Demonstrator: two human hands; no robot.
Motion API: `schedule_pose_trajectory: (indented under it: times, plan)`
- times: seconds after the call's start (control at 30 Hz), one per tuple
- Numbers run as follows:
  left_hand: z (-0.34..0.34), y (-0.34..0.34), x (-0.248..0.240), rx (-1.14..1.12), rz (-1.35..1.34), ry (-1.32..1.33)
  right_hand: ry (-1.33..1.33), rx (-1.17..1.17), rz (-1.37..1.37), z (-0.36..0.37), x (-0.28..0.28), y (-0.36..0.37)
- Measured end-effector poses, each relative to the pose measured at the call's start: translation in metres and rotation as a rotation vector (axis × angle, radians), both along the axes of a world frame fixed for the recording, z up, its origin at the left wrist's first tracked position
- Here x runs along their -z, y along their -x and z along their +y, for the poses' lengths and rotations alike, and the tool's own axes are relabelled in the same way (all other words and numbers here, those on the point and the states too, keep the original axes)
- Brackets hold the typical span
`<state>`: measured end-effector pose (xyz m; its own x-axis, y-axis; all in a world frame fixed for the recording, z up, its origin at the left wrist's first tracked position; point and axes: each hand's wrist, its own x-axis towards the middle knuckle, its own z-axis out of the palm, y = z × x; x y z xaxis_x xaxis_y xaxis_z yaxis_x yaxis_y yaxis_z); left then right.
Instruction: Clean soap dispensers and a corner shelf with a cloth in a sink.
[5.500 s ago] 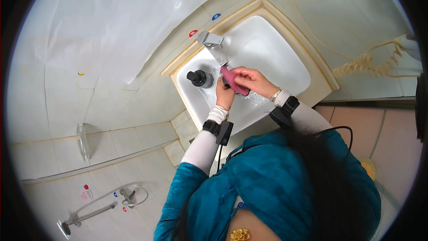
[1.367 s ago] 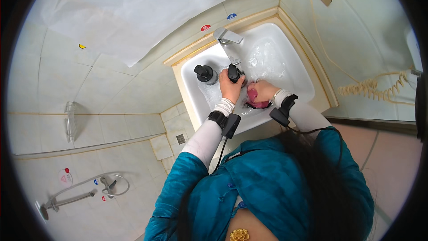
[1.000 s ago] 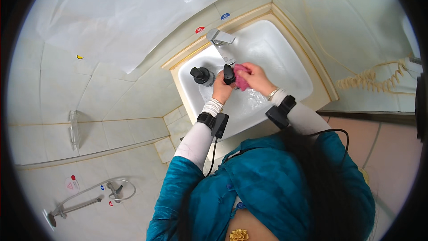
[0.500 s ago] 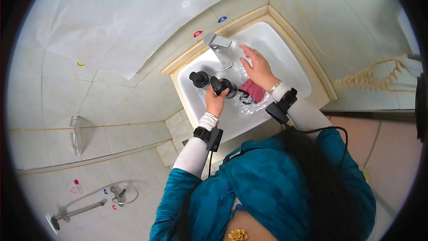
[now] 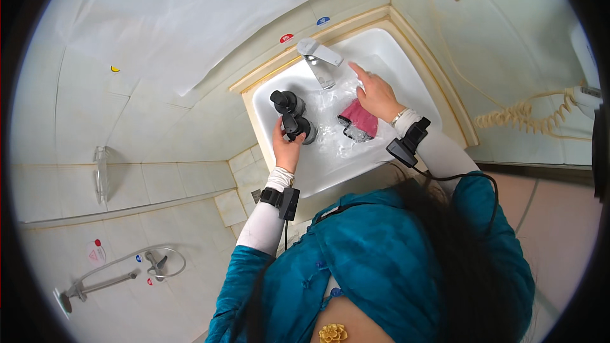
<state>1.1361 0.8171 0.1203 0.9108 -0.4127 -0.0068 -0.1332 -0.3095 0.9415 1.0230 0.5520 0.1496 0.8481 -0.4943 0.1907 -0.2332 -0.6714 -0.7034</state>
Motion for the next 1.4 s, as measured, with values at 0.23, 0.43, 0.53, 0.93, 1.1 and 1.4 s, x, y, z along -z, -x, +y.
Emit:
schedule_pose_trajectory:
  times: [0.23,0.43,0.53,0.93,1.1,1.4]
  plan:
    - [0.021,0.054,0.004,-0.056,0.584,0.042,0.118,-0.19,0.373,0.022,0.091,0.013]
    - [-0.017,0.057,-0.006,0.215,1.107,0.152,0.065,-0.129,0.585,0.003,0.079,-0.007]
    - [-0.038,0.059,0.01,0.155,1.237,0.178,0.128,-0.262,0.569,0.019,0.068,0.003]
    - [-0.079,0.058,0.009,-0.036,1.267,0.554,-0.62,-0.135,-0.041,0.106,0.024,0.012]
    - [-0.081,0.063,0.044,-0.157,1.172,0.461,-0.201,-0.2,0.174,0.092,0.03,0.007]
    - [-0.068,0.046,0.075,0.148,0.848,0.261,0.219,0.1,0.39,-0.011,0.113,0.019]
